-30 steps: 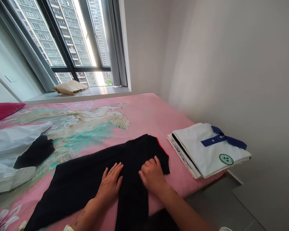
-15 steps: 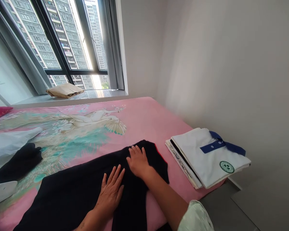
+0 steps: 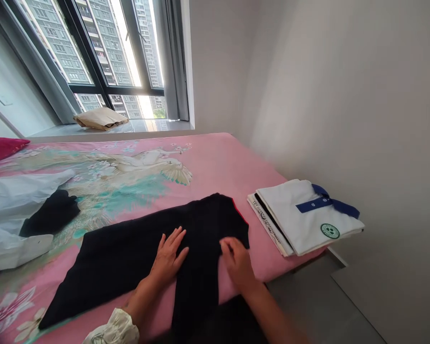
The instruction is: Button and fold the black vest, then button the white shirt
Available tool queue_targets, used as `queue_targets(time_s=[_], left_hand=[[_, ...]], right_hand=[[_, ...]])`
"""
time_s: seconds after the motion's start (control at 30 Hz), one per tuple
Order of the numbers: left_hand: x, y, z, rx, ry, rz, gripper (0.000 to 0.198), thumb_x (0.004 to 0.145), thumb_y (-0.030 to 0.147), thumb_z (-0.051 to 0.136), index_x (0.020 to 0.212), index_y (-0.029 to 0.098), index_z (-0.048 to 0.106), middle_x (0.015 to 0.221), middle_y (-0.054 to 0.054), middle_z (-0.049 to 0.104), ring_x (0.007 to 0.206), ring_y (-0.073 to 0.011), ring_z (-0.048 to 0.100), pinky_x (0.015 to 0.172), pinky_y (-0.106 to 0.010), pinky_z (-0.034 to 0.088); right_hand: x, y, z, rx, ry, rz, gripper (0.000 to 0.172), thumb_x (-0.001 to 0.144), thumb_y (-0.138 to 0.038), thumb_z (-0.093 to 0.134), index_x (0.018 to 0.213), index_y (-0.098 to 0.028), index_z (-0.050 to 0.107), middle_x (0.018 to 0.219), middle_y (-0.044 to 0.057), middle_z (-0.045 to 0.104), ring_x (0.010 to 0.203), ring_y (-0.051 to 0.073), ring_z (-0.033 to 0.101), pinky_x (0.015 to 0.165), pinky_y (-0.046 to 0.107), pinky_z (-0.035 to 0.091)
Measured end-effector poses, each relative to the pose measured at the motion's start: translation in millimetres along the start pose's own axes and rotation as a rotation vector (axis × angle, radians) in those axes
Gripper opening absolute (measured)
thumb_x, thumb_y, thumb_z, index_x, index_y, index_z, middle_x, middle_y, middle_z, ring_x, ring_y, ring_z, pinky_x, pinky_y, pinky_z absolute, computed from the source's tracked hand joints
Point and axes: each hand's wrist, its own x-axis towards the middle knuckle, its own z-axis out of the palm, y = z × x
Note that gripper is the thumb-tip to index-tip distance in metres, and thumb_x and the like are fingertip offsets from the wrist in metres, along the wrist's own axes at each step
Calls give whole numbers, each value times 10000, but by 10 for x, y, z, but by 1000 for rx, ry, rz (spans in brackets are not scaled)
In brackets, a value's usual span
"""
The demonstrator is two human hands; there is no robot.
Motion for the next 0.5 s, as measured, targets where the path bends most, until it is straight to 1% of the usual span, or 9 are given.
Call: queue_targets(time_s=[0.07,0.1,0.13,0.2,0.23,0.27,0.33,0.4,0.5], left_hand=[[-142,63,-28,-84,29,-50,462,873,325,435,1320,210,413,1397,-94,446,1327,-230,341,1112,-542,181],[-248,111,-43,-126,40,-71,443,872,322,441,1301,211,430,1380,-91,466,1324,-228,347,1111,-543,190],[-376,166,-59,-167,45,-85,421,874,318,443,1283,218,446,1367,-86,481,1323,-227,351,1111,-546,194],[-680,286,-88,-245,48,-102,380,881,310,441,1252,237,472,1354,-74,493,1320,-225,356,1107,-546,219],[-846,340,-96,-283,49,-108,368,883,306,443,1244,247,478,1354,-70,492,1314,-224,367,1098,-533,260],[-1015,385,-94,-318,57,-112,365,880,306,452,1241,256,481,1354,-69,490,1303,-225,385,1082,-514,309],[-1342,440,-50,-363,102,-107,383,869,303,474,1250,266,474,1358,-77,479,1273,-230,426,1031,-459,407],[-1632,454,47,-352,188,-72,405,864,305,474,1268,272,466,1351,-91,482,1248,-240,456,981,-419,464],[-1974,465,228,-206,310,31,428,871,425,425,1271,285,484,1320,-121,515,1232,-290,469,975,-481,448]], right_hand=[[-620,150,43,78,-32,229,380,885,-468,385,669,-200,547,628,31,558,613,167,517,593,288,416],[-886,229,86,123,-90,322,392,869,-481,405,629,-200,536,590,28,540,587,168,510,568,290,408],[-1101,295,136,188,-142,409,358,846,-479,443,656,-197,557,603,30,556,593,174,527,573,295,420],[-1347,354,231,330,-237,485,240,769,-413,566,825,-186,616,770,55,640,747,208,598,701,322,467],[-1378,344,268,410,-277,483,286,732,-367,609,950,-183,617,897,70,657,868,225,608,784,338,469],[-1361,310,296,481,-311,469,388,700,-326,638,1058,-182,594,1011,81,648,982,238,590,856,353,455],[-1249,197,330,589,-377,462,508,669,-290,661,1152,-170,559,1121,92,620,1105,255,539,927,380,425],[-1144,63,347,646,-441,508,481,650,-305,679,1095,-141,598,1082,95,640,1100,276,542,936,408,417],[-1153,-122,349,749,-522,555,427,652,-339,702,1014,-123,634,989,83,670,1037,275,576,919,410,426]])
